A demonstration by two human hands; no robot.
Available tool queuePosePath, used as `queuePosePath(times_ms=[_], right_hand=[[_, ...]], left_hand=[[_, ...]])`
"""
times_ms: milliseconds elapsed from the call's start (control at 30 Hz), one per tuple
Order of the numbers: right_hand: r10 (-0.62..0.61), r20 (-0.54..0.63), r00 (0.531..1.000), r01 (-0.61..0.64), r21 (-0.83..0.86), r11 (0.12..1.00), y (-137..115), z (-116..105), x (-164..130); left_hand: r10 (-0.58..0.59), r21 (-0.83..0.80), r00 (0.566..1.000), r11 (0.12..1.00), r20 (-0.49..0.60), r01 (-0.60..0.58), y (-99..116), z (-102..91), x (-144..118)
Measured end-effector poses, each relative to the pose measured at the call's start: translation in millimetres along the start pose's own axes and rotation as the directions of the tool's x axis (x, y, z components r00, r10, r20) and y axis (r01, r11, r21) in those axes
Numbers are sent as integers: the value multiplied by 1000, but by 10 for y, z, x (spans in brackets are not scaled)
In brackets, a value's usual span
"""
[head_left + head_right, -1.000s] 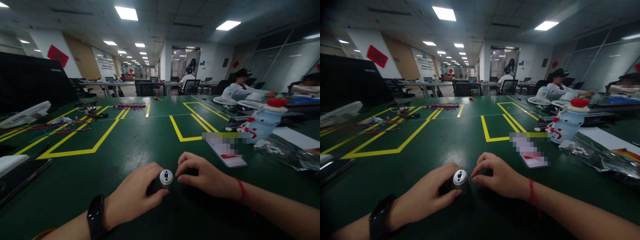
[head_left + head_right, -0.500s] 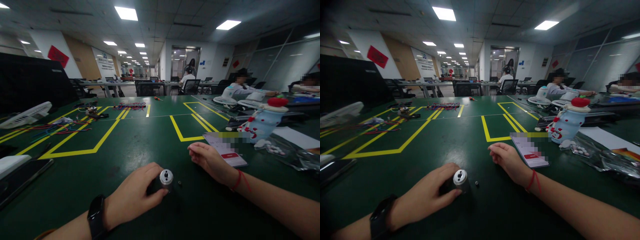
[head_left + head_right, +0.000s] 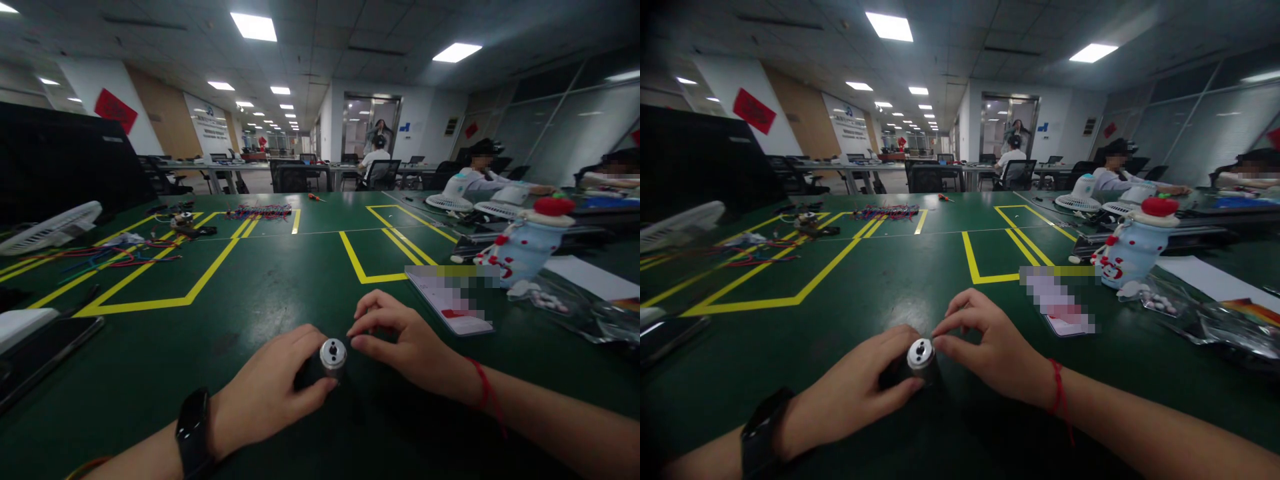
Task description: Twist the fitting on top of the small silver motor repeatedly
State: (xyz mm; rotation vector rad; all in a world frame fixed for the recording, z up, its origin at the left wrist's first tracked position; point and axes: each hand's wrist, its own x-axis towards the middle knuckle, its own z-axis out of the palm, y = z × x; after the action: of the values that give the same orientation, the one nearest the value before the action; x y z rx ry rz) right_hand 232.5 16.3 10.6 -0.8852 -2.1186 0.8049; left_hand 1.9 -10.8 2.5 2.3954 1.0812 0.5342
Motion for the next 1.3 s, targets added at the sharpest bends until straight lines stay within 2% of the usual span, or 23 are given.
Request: queuePosePath(times_ms=[67,233,600,700,867,1300], right_hand=[[-28,-35,999,28,2,1000,-92,40,31],[-68,10,998,69,-42,997,-245,122,62],[-10,-24,1000,11,51,999,-184,148,65],[-15,-36,999,17,48,999,-200,128,71],[-16,20,1000,16,2,1000,-226,123,67],[24,14,1000,-24,14,1000,-203,118,50]], left_hand=[[3,4,1000,1000,2,-3,-5,9,2],[4,13,1000,1000,7,-4,-9,26,4],[-5,29,1000,1000,6,5,-2,26,13],[-1,26,1000,1000,8,1,-2,30,16],[-2,15,1000,1000,10,2,-6,35,21],[-17,20,1000,1000,17,17,17,26,15]])
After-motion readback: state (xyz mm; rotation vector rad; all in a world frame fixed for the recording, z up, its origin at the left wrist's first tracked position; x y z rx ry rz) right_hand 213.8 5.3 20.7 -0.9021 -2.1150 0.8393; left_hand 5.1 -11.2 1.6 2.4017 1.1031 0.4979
